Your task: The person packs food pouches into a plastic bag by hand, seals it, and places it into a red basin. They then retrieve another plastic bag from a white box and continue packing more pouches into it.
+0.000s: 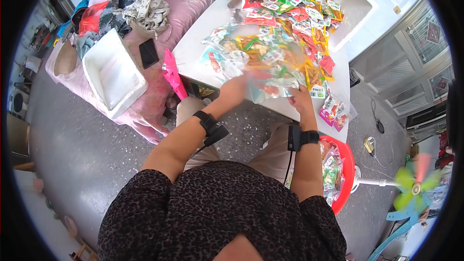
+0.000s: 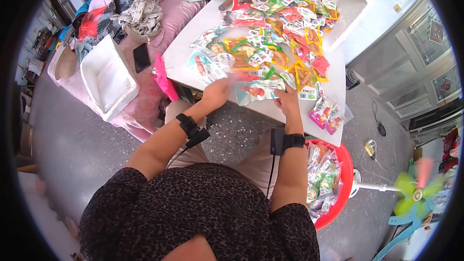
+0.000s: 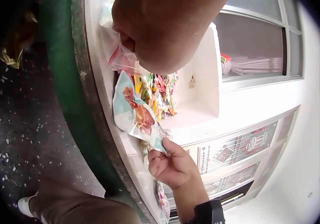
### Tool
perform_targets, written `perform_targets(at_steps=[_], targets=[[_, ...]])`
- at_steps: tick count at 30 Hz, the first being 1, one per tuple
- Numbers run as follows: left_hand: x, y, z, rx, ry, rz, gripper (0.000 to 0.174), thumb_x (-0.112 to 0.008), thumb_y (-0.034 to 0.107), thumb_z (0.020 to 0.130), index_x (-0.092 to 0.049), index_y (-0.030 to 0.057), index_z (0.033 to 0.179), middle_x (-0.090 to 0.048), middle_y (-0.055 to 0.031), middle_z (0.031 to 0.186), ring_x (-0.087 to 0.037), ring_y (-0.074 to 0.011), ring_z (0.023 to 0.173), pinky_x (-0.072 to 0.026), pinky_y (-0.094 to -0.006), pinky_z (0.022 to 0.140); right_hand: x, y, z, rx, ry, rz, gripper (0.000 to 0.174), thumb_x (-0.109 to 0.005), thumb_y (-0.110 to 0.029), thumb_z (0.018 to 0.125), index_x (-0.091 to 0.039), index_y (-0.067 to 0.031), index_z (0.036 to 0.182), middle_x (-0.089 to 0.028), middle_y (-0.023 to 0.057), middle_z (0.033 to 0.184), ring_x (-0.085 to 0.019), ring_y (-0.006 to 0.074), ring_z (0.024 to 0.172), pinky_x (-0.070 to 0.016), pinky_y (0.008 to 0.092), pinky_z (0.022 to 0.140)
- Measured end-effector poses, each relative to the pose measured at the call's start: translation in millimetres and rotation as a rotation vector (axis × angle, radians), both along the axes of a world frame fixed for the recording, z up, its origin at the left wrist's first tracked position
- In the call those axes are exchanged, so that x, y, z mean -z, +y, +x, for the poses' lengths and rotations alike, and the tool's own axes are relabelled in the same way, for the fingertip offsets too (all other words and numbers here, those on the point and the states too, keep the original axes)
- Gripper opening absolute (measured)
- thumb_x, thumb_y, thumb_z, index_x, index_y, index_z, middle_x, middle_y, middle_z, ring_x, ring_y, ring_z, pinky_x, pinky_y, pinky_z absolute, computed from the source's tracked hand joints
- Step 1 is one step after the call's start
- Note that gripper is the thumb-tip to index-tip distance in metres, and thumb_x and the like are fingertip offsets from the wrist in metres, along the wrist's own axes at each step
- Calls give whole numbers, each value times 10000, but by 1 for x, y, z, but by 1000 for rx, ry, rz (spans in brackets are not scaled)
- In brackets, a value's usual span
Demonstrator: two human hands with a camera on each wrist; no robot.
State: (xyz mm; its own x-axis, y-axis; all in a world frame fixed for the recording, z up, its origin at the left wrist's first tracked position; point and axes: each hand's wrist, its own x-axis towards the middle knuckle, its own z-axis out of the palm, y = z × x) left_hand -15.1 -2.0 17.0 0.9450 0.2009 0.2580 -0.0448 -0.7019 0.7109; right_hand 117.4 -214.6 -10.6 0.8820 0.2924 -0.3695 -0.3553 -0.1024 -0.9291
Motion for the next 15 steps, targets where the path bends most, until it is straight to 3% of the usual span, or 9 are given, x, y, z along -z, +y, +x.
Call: perform_targets(at_steps=[3, 5, 7, 15], targets=[[-49, -6, -15, 81, -44, -87, 220, -400, 157, 764, -506, 80, 940, -531, -133, 818, -503, -303, 802, -399, -387, 693, -13, -6, -28, 47, 71, 224, 220, -509, -94, 750, -418, -29, 940, -535, 76, 736, -557, 171, 599, -420, 212, 417], [-54, -6, -17, 107, -27, -56, 241, -369, 163, 776, -493, 110, 976, -541, -108, 853, -513, -283, 818, -402, -367, 694, -7, -16, -39, 82, 124, 299, 222, -476, -95, 782, -389, -37, 978, -552, 106, 796, -574, 206, 653, -457, 255, 459], [-53, -5, -16, 111, 44, 39, 306, -307, 170, 799, -466, 171, 1062, -560, -57, 929, -533, -241, 850, -408, -320, 697, -7, -21, -55, 113, 138, 407, 214, -476, -105, 789, -397, -35, 975, -555, 116, 814, -575, 213, 658, -467, 266, 478], [1, -9, 6, -53, 72, 229, 179, -388, 168, 763, -511, 77, 857, -538, -142, 773, -518, -304, 751, -407, -402, 649, -6, -8, -84, 101, 98, 507, 171, -453, -102, 807, -430, -45, 967, -561, 93, 815, -574, 185, 669, -479, 265, 518]])
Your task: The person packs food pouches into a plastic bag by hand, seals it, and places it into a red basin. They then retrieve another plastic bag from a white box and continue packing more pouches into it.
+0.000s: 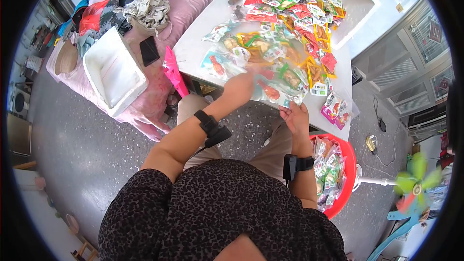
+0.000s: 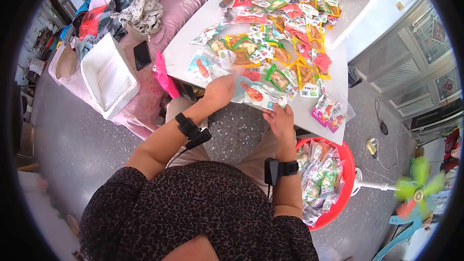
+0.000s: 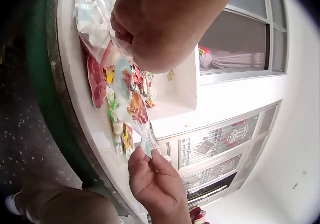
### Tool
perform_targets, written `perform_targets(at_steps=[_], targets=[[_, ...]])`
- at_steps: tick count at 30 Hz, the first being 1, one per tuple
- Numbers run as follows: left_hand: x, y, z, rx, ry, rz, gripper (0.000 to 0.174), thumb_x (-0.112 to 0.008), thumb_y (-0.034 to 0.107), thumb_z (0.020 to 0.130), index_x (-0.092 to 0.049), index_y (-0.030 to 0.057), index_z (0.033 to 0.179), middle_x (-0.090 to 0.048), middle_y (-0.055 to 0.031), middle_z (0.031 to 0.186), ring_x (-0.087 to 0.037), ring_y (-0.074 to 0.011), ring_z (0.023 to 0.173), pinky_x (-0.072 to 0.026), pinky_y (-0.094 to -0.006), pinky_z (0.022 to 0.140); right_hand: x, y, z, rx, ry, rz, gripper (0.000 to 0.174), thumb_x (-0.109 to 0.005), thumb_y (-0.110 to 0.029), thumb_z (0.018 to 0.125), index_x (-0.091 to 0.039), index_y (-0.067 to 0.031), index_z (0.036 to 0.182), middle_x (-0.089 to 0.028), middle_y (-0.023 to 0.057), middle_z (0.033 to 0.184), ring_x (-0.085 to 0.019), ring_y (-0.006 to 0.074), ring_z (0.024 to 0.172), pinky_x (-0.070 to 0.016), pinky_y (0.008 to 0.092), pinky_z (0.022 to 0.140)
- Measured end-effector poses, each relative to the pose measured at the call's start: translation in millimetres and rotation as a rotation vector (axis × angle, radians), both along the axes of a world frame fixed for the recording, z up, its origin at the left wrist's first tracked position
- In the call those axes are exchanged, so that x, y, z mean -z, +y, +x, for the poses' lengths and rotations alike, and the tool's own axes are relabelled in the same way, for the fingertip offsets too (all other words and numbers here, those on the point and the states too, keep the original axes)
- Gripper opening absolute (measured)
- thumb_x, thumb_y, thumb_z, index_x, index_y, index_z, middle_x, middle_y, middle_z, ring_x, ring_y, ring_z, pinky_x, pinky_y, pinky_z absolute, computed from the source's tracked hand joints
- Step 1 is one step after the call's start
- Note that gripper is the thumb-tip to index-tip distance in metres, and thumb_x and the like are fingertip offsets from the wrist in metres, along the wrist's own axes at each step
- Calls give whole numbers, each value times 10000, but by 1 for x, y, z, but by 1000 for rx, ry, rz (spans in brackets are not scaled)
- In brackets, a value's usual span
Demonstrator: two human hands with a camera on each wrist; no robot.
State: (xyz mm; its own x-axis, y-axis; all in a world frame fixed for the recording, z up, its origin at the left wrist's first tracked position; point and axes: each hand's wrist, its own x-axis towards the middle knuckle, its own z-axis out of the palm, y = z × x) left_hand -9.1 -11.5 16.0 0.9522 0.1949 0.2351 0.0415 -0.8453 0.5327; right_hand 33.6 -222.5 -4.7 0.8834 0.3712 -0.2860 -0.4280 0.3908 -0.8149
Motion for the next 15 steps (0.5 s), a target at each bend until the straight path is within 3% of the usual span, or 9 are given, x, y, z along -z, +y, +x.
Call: perform_targets(at_steps=[7, 10, 12, 15], targets=[[-14, -13, -9, 7, -11, 34, 167, -390, 126, 747, -525, 82, 835, -558, -125, 743, -538, -294, 717, -420, -400, 620, 4, 31, -6, 51, 45, 71, 169, -444, -96, 809, -400, -44, 964, -549, 96, 846, -564, 191, 696, -477, 274, 548], [-6, -8, -9, 128, -202, -10, 155, -406, 122, 739, -528, 89, 828, -560, -114, 736, -545, -271, 719, -429, -383, 615, 8, 56, -9, 61, 47, 145, 193, -447, -66, 797, -369, -52, 973, -526, 103, 889, -559, 219, 729, -473, 283, 559], [-1, -1, -4, 68, -141, 89, 147, -433, 137, 731, -530, 95, 833, -561, -107, 747, -548, -260, 722, -433, -371, 620, 8, 75, -13, 68, 25, 210, 221, -453, -39, 785, -343, -47, 976, -504, 115, 921, -554, 248, 750, -474, 294, 564], [-3, 10, 2, -60, -23, 171, 153, -472, 156, 716, -529, 90, 841, -561, -105, 773, -550, -259, 729, -436, -365, 626, -4, 89, -17, -33, 40, 47, 221, -451, -56, 774, -356, -61, 974, -514, 100, 901, -561, 227, 720, -461, 278, 528]])
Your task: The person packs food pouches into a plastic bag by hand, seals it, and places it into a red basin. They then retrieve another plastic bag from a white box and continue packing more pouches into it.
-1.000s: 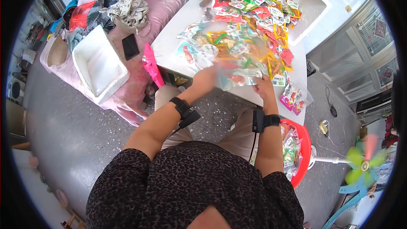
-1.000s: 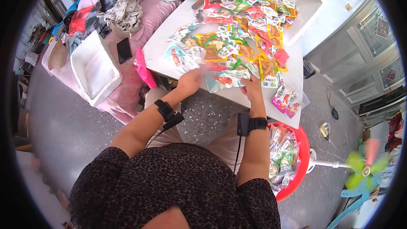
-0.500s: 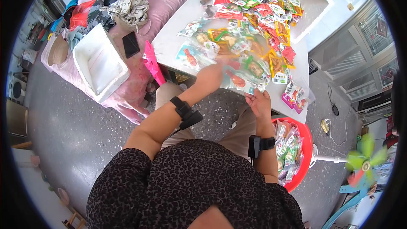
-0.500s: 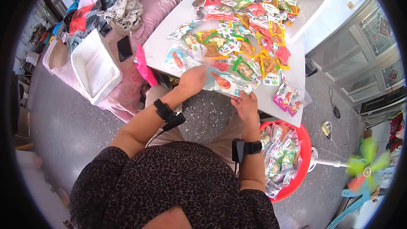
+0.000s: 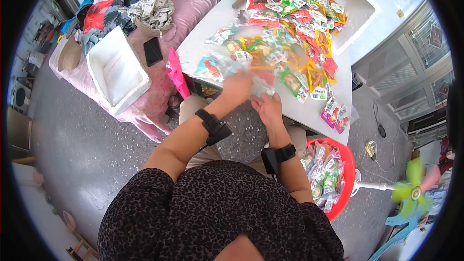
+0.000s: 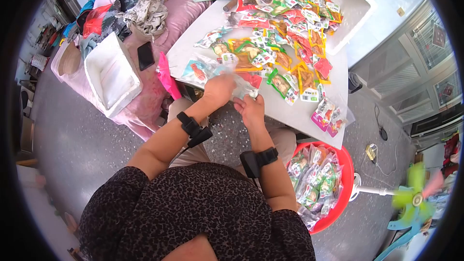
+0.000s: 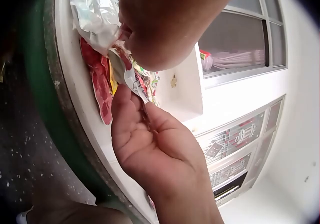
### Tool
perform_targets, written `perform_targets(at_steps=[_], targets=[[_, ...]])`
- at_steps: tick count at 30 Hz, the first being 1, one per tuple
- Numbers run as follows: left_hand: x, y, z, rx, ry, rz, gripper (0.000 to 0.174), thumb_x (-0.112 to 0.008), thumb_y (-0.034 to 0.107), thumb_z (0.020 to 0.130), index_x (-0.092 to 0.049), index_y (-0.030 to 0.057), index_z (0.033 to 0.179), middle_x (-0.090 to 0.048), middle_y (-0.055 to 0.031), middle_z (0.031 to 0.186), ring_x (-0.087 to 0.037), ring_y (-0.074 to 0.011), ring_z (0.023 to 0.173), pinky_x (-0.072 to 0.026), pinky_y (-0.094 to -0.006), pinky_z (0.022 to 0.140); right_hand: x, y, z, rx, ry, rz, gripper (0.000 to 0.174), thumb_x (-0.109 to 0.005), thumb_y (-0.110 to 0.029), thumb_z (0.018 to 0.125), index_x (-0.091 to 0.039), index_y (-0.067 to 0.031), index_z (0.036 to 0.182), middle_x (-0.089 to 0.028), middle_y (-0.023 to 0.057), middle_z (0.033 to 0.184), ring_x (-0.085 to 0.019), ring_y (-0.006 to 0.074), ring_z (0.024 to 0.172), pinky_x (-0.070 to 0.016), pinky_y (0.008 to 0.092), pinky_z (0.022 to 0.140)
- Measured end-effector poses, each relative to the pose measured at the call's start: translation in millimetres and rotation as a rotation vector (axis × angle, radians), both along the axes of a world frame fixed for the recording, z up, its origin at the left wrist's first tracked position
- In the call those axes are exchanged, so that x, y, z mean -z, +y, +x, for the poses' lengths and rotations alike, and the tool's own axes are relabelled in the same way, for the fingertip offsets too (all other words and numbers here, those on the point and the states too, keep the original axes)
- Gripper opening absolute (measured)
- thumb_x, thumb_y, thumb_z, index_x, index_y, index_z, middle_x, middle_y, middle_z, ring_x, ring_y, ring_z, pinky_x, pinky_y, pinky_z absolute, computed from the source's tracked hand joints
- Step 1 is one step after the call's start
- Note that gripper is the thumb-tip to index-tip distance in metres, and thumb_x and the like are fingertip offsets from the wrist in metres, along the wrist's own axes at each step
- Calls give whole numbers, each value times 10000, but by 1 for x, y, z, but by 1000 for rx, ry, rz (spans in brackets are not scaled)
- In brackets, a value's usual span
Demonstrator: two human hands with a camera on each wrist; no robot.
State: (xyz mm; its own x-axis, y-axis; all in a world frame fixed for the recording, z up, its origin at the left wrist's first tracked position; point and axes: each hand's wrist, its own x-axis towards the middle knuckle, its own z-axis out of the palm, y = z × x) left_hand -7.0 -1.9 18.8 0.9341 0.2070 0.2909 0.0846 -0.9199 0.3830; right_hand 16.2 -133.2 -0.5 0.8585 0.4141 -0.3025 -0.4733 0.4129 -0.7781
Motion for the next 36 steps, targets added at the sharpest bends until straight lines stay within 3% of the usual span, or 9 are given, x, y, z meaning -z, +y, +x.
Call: perform_targets(at_steps=[4, 7, 10, 16, 19, 22, 25, 31, 36], targets=[[-10, 13, -5, -77, 108, -59, 183, -506, 177, 698, -525, 69, 844, -557, -118, 796, -547, -279, 743, -435, -370, 633, -3, -4, 8, -198, -2, -164, 227, -452, -69, 768, -370, -72, 979, -524, 86, 885, -566, 203, 697, -455, 257, 499], [-2, 14, -10, 50, -24, -109, 175, -497, 161, 698, -519, 49, 830, -551, -141, 777, -545, -296, 747, -435, -380, 629, 0, -5, 16, -203, -8, -174, 232, -448, -68, 769, -377, -77, 990, -528, 83, 872, -566, 189, 685, -453, 244, 498], [4, 14, -10, 51, 8, -69, 169, -495, 151, 687, -518, 44, 815, -546, -149, 766, -545, -304, 742, -437, -381, 620, 0, 12, 15, -125, -9, -30, 251, -447, -67, 766, -378, -80, 1008, -527, 71, 866, -564, 190, 689, -455, 263, 502], [1, 18, -12, 66, -27, 25, 155, -528, 158, 656, -511, 47, 762, -547, -135, 757, -545, -298, 714, -436, -387, 592, -3, 40, 13, -246, 67, 59, 282, -453, -81, 768, -379, -89, 1040, -526, 48, 892, -560, 193, 714, -446, 292, 503], [0, 19, -17, 100, 22, 23, 183, -567, 176, 632, -507, 49, 750, -544, -131, 750, -544, -296, 713, -436, -390, 587, 5, 36, 26, -450, 166, 10, 271, -449, -94, 774, -387, -86, 1038, -525, 56, 884, -560, 187, 687, -430, 259, 481], [-4, 19, -29, 134, -16, 68, 216, -592, 194, 615, -504, 53, 753, -537, -122, 735, -540, -293, 708, -436, -388, 584, 5, 32, 30, -587, 83, -186, 259, -451, -109, 777, -396, -83, 1029, -518, 60, 848, -554, 175, 642, -405, 231, 451], [6, 18, -33, 93, -78, -43, 200, -585, 189, 624, -499, 61, 752, -528, -114, 715, -534, -291, 698, -434, -387, 578, 17, 41, 30, -423, 100, -84, 233, -450, -108, 777, -414, -77, 1004, -509, 62, 815, -538, 164, 592, -380, 215, 414], [7, 22, -30, 62, -165, 8, 126, -511, 174, 678, -494, 70, 746, -519, -112, 696, -526, -290, 677, -429, -385, 565, 30, 68, 37, -220, 130, -9, 160, -436, -89, 774, -448, -72, 932, -509, 53, 807, -507, 153, 558, -372, 209, 397], [2, 30, -30, 69, -183, 0, 125, -492, 187, 701, -489, 68, 740, -512, -113, 695, -521, -288, 670, -420, -387, 566, 18, 71, 46, -232, 141, 19, 143, -467, -120, 778, -457, -77, 914, -520, 43, 770, -501, 150, 559, -385, 218, 408]])
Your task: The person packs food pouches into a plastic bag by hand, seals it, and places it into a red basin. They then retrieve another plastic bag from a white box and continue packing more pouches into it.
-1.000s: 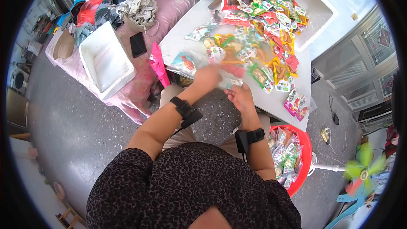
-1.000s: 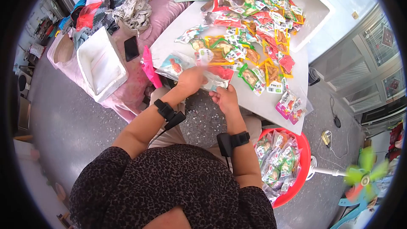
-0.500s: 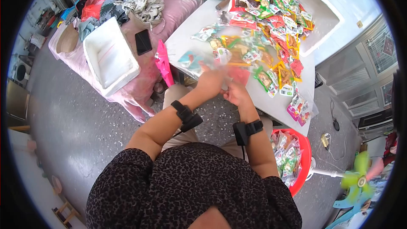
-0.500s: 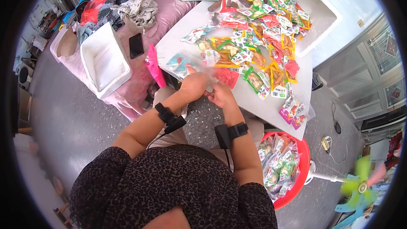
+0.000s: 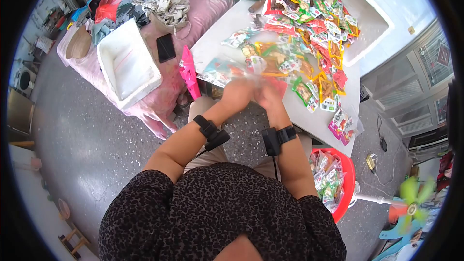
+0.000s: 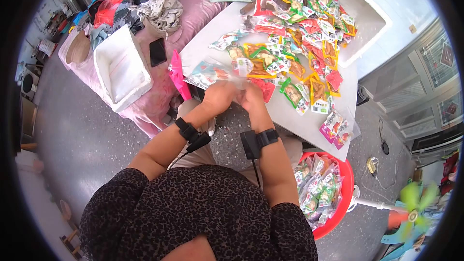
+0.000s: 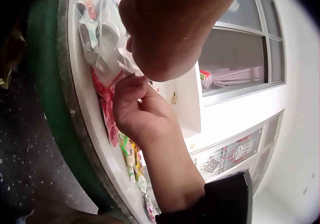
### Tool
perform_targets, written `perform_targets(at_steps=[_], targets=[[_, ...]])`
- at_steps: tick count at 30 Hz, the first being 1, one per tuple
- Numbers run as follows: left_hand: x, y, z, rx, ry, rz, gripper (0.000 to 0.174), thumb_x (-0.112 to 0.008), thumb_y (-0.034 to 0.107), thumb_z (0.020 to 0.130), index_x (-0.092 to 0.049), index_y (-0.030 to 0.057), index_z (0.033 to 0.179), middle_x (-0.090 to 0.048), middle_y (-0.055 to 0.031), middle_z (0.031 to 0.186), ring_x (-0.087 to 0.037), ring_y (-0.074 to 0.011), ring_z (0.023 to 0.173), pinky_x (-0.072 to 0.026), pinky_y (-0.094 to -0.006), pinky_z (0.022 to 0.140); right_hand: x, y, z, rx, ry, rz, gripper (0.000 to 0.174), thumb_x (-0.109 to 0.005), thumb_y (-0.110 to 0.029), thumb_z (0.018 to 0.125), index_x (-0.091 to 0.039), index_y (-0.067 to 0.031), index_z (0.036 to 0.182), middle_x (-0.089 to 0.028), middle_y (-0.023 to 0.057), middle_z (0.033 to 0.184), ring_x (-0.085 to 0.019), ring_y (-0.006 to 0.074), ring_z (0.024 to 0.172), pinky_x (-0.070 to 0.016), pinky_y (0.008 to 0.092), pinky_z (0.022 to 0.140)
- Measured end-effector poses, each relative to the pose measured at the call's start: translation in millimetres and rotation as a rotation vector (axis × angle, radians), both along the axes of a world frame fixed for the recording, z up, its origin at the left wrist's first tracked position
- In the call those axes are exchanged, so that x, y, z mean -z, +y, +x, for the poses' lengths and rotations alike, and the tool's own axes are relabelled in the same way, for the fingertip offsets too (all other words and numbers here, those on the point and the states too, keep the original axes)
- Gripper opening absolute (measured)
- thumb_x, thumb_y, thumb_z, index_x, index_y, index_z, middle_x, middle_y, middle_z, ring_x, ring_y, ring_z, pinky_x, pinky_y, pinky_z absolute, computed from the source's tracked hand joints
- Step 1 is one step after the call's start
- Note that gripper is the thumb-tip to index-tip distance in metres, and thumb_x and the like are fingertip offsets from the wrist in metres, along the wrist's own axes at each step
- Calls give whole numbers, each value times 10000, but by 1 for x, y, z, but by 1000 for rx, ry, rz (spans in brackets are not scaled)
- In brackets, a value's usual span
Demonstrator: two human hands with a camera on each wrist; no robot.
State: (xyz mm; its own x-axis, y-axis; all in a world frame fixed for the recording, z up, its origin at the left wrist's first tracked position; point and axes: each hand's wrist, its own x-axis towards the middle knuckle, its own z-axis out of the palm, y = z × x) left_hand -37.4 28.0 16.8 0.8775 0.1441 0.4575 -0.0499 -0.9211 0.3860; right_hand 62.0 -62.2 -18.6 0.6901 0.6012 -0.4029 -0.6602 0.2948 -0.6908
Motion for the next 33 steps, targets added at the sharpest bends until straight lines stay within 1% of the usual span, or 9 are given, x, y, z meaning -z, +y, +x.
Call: perform_targets(at_steps=[5, 13, 16, 19, 22, 25, 28, 31, 33], targets=[[-10, -4, -20, -18, -126, -24, 130, -520, 183, 686, -497, 70, 745, -508, -100, 685, -514, -278, 683, -415, -378, 575, 5, -3, 5, -85, -4, -10, 157, -494, -143, 774, -456, -97, 919, -525, 41, 759, -505, 157, 558, -387, 221, 402], [13, 6, -20, -91, -100, 6, 67, -519, 106, 645, -502, 68, 698, -491, -92, 658, -509, -272, 663, -420, -374, 560, -9, -1, -6, -71, 69, -52, 159, -533, -122, 745, -462, -113, 887, -512, 38, 752, -498, 162, 549, -395, 228, 411], [4, 11, -18, -90, -80, 96, 57, -514, 96, 646, -505, 72, 696, -489, -91, 652, -509, -268, 656, -423, -373, 552, -6, -2, -4, -140, 114, 10, 148, -522, -98, 743, -462, -105, 878, -499, 38, 772, -504, 174, 574, -409, 248, 441], [3, 9, -19, -62, -175, 69, 51, -509, 96, 650, -506, 74, 697, -491, -90, 652, -508, -268, 653, -423, -371, 562, 13, 16, -4, 28, 66, 198, 155, -496, -48, 733, -465, -101, 875, -496, 41, 809, -505, 179, 598, -419, 277, 472], [13, 10, -17, -76, -161, 47, 37, -506, 96, 659, -504, 77, 690, -492, -88, 653, -506, -268, 655, -422, -368, 574, -8, 15, -16, -67, -43, 78, 169, -457, -12, 731, -459, -95, 878, -492, 41, 812, -506, 182, 628, -422, 303, 493], [10, 9, -20, -85, -205, 5, 69, -503, 100, 668, -521, 79, 731, -491, -85, 659, -505, -267, 661, -421, -364, 585, -9, 20, -14, -25, 16, 159, 185, -427, 8, 729, -445, -79, 892, -484, 53, 797, -508, 191, 645, -420, 319, 480], [15, 12, -20, -106, -45, 59, 146, -498, 101, 677, -537, 79, 816, -506, -83, 685, -511, -261, 681, -422, -361, 590, -7, 25, -20, -53, -166, -73, 216, -406, 21, 731, -430, -71, 925, -478, 64, 793, -509, 202, 696, -432, 330, 513], [8, 10, -20, -54, -149, 31, 199, -496, 102, 679, -534, 77, 874, -510, -86, 697, -510, -262, 691, -423, -359, 596, -3, 31, -9, -12, -108, 109, 161, -450, -22, 757, -407, -55, 908, -447, 40, 773, -487, 161, 653, -431, 287, 547], [13, 10, -19, -39, -157, 42, 201, -497, 100, 678, -530, 75, 875, -508, -90, 699, -509, -264, 695, -422, -360, 598, -10, 36, -18, 42, -196, 151, 172, -436, -39, 775, -403, -45, 943, -459, 52, 805, -499, 166, 686, -433, 295, 557]])
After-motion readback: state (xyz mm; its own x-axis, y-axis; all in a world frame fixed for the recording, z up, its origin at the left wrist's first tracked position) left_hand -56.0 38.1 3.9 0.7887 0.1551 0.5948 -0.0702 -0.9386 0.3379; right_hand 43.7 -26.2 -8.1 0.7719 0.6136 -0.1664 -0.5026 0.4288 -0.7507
